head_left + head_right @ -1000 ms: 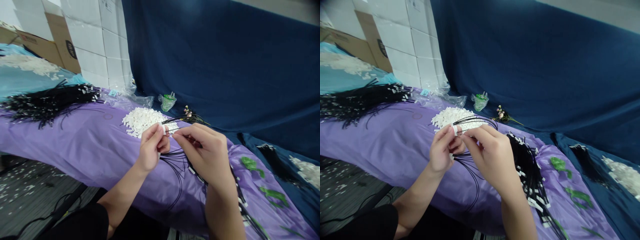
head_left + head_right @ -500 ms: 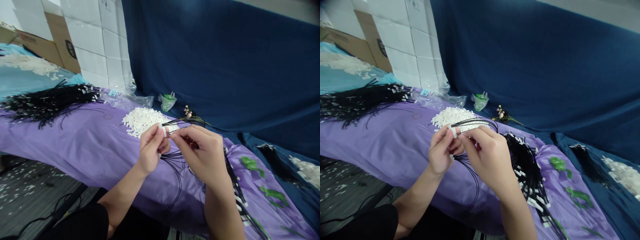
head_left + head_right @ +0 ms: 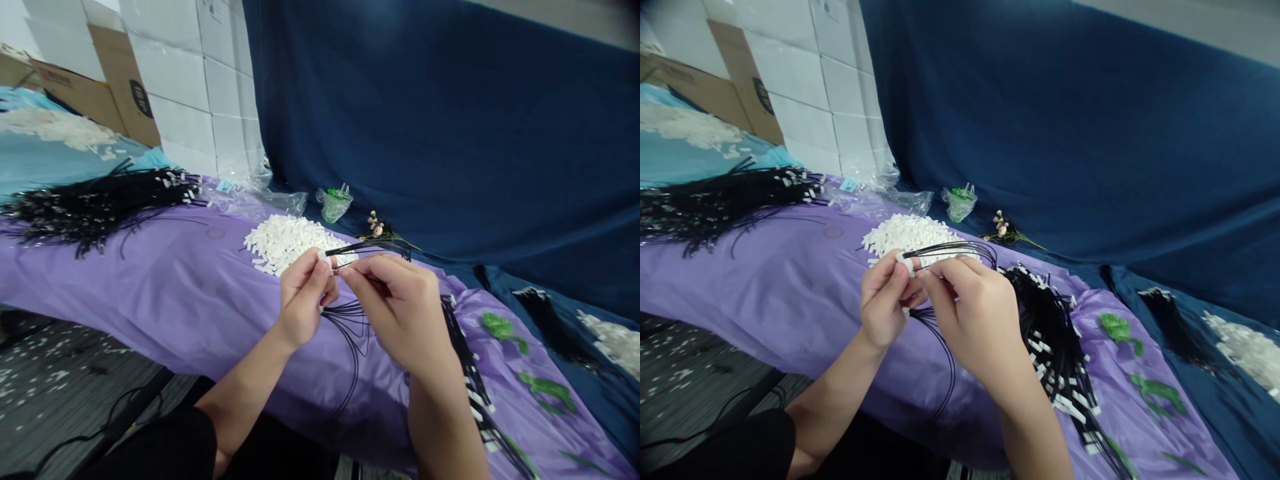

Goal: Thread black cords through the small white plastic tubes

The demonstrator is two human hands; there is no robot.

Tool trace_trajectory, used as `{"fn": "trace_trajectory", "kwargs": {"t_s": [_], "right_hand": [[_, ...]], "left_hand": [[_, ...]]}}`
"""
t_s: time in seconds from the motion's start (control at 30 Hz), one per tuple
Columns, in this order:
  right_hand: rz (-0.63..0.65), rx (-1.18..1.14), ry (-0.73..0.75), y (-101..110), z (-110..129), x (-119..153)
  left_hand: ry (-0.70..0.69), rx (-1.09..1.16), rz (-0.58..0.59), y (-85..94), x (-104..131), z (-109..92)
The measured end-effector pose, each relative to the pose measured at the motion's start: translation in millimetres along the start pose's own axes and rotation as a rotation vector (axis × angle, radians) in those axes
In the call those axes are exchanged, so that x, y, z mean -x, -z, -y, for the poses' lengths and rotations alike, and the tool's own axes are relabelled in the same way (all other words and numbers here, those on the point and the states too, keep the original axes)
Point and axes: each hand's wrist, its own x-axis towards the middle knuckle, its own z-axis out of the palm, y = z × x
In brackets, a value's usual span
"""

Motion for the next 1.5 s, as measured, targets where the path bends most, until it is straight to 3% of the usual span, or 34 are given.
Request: {"fn": "trace_trajectory", "kwargs": {"t_s": [0.37,0.57,1.13,1.33,1.5], "right_hand": [[-0.024,0.001,-0.117,-12,2,1],[-0.073,0.021,-0.101,-22,1,0],[0.023,-0.254,-0.190,-24,-1,-4],[0.029,-0.217,-0.169,-24,-4,-5],[0.070,-0.211,-0.150,-22,-5,-3]], "left_hand": [[-0.071,-0.155,-0.037,2.9,3,9],[-0.041,-0.045,-0.078,-2.2,-1,6],[-0.049,0.028,-0.090,-4.2,-2,6],[-0.056,0.082,-0.079,-3.2,-3,9],[0.018,0.115,-0.130,-6.0,0,9]]}}
